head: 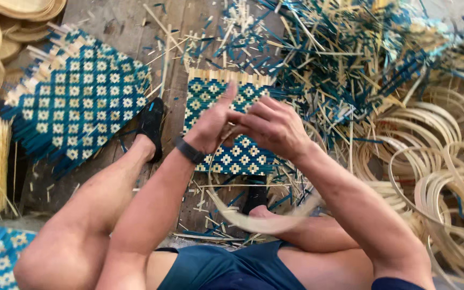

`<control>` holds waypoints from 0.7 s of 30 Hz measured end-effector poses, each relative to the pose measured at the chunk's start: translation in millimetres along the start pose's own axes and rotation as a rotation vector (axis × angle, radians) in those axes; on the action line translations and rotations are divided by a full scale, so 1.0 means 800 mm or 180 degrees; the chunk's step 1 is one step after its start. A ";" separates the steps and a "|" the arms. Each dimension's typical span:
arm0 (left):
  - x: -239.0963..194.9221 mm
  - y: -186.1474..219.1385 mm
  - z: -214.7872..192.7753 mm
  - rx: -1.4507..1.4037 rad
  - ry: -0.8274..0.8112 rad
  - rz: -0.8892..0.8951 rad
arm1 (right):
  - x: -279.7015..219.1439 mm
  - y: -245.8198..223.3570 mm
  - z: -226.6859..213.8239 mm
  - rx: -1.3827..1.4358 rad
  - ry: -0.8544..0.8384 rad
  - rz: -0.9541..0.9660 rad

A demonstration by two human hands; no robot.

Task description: The person sits on the floor and trims the edges of woven bamboo mats using shears. They place a circular bamboo frame on the mat, cut the excess weave around the frame, and then stack the finished pieces.

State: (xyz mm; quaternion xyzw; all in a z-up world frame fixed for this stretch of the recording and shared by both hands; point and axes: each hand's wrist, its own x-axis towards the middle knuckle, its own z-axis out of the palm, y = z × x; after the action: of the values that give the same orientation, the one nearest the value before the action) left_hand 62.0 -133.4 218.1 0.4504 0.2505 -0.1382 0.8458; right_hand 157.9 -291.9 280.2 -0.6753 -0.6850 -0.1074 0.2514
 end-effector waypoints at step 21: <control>0.017 -0.015 -0.082 -0.1796 0.0057 0.1728 | -0.089 0.053 -0.001 0.4584 0.1827 0.3686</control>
State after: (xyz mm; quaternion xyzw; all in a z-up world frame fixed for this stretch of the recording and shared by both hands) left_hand 47.8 -85.6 171.7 0.2512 0.1578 0.1688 0.9400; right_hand 196.5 -351.6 237.8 -0.5404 -0.0602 0.3178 0.7767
